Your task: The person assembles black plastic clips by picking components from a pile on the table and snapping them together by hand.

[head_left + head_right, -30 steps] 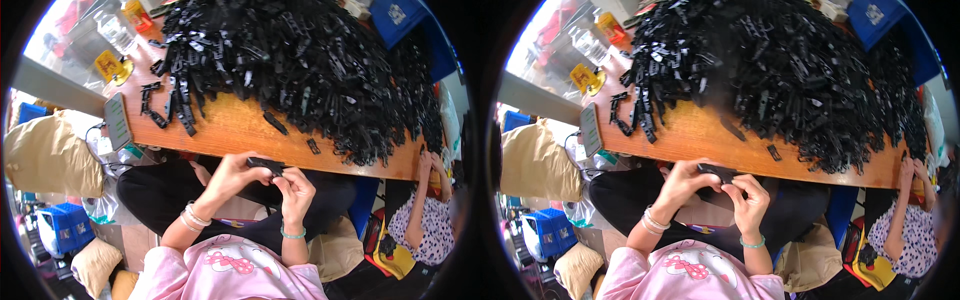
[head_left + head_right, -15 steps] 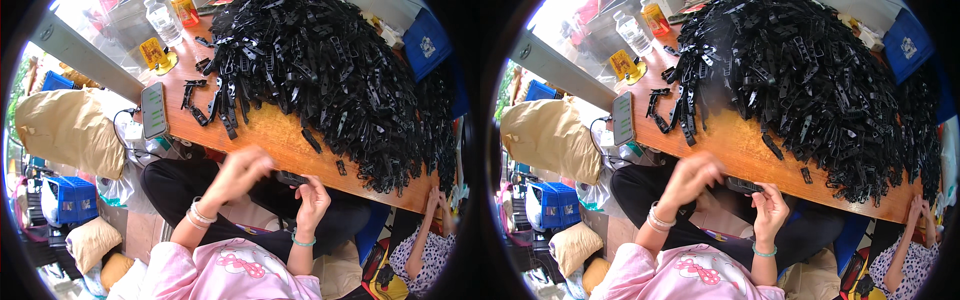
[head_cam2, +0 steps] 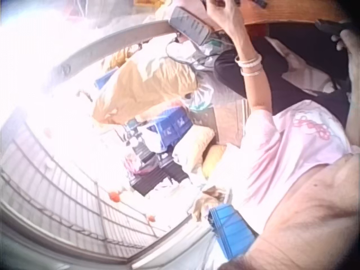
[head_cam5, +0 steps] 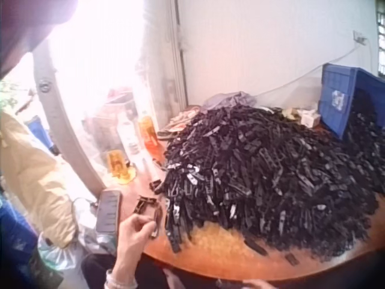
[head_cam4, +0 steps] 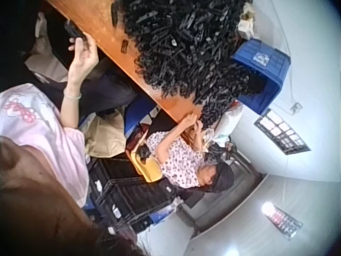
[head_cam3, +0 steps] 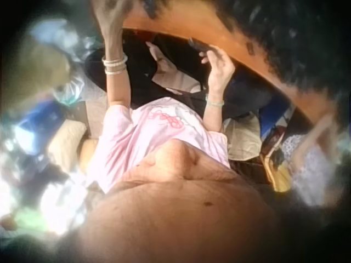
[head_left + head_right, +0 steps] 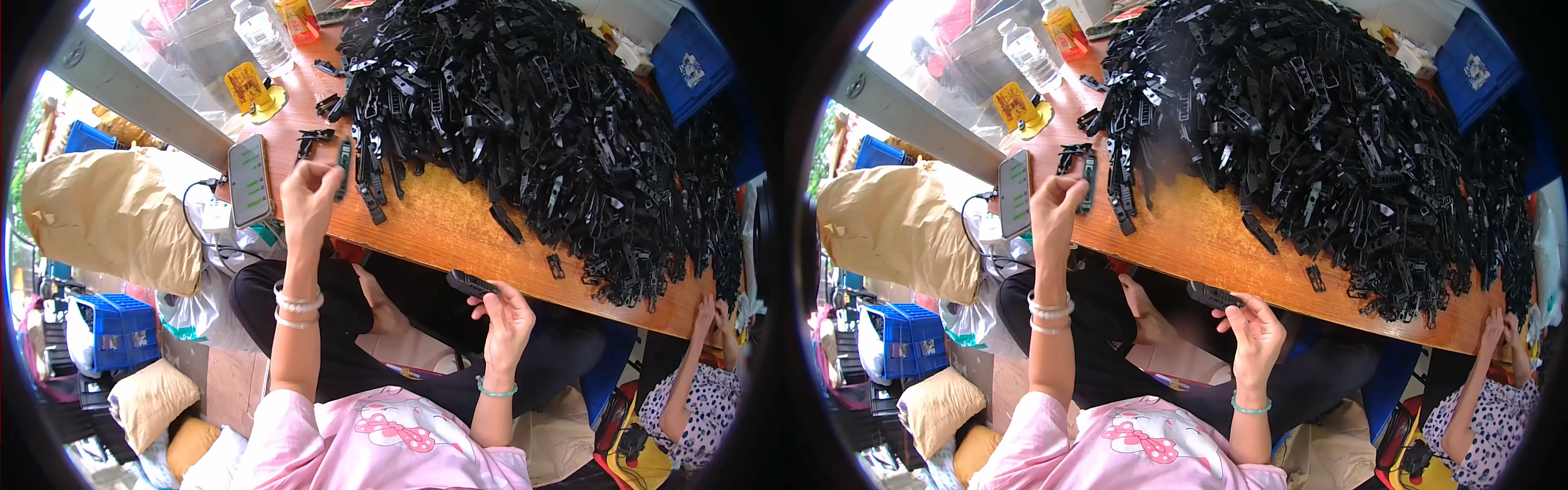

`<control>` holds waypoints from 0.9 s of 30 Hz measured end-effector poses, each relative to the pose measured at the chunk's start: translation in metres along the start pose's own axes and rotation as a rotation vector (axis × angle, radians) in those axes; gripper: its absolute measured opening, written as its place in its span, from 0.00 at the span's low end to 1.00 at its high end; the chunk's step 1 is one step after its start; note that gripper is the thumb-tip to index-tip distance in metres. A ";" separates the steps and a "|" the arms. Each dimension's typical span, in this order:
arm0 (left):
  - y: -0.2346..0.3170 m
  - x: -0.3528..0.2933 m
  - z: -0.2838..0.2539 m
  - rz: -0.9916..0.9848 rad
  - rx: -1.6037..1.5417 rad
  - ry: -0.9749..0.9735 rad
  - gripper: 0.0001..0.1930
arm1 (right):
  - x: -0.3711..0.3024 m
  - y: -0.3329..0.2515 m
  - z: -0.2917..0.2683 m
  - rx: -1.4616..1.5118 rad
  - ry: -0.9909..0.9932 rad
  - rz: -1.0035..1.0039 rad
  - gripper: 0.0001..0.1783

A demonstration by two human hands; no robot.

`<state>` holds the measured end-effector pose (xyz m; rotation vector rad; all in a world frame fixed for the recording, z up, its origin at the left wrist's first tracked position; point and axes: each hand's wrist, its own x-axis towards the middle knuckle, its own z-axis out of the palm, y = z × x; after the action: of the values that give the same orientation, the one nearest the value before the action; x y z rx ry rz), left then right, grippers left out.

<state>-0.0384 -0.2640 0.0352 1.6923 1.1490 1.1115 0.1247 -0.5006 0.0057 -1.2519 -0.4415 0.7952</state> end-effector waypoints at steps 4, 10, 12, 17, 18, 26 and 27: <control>0.029 -0.049 0.021 -0.546 -0.713 -0.445 0.16 | 0.004 -0.010 0.009 0.074 -0.138 -0.009 0.11; 0.053 -0.075 0.034 -0.393 -0.294 -0.792 0.21 | 0.009 -0.015 0.014 -0.093 -0.215 -0.168 0.11; 0.069 -0.075 0.030 -0.300 -0.172 -0.888 0.23 | 0.008 -0.014 0.011 -0.142 -0.181 -0.234 0.11; 0.070 -0.090 0.033 -0.010 -0.016 -0.881 0.24 | 0.006 -0.018 0.007 -0.209 -0.220 -0.238 0.13; 0.074 -0.089 0.031 -0.070 -0.046 -0.933 0.23 | 0.009 -0.026 0.009 -0.341 -0.204 -0.371 0.14; 0.067 -0.110 0.041 0.220 -0.056 -0.857 0.21 | 0.008 -0.027 -0.006 -0.407 -0.254 -0.345 0.15; 0.067 -0.109 0.040 0.220 -0.051 -0.854 0.21 | 0.008 -0.027 -0.008 -0.390 -0.247 -0.318 0.13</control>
<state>-0.0061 -0.3917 0.0605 1.9780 0.3956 0.4175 0.1433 -0.5024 0.0282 -1.3983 -1.0070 0.6079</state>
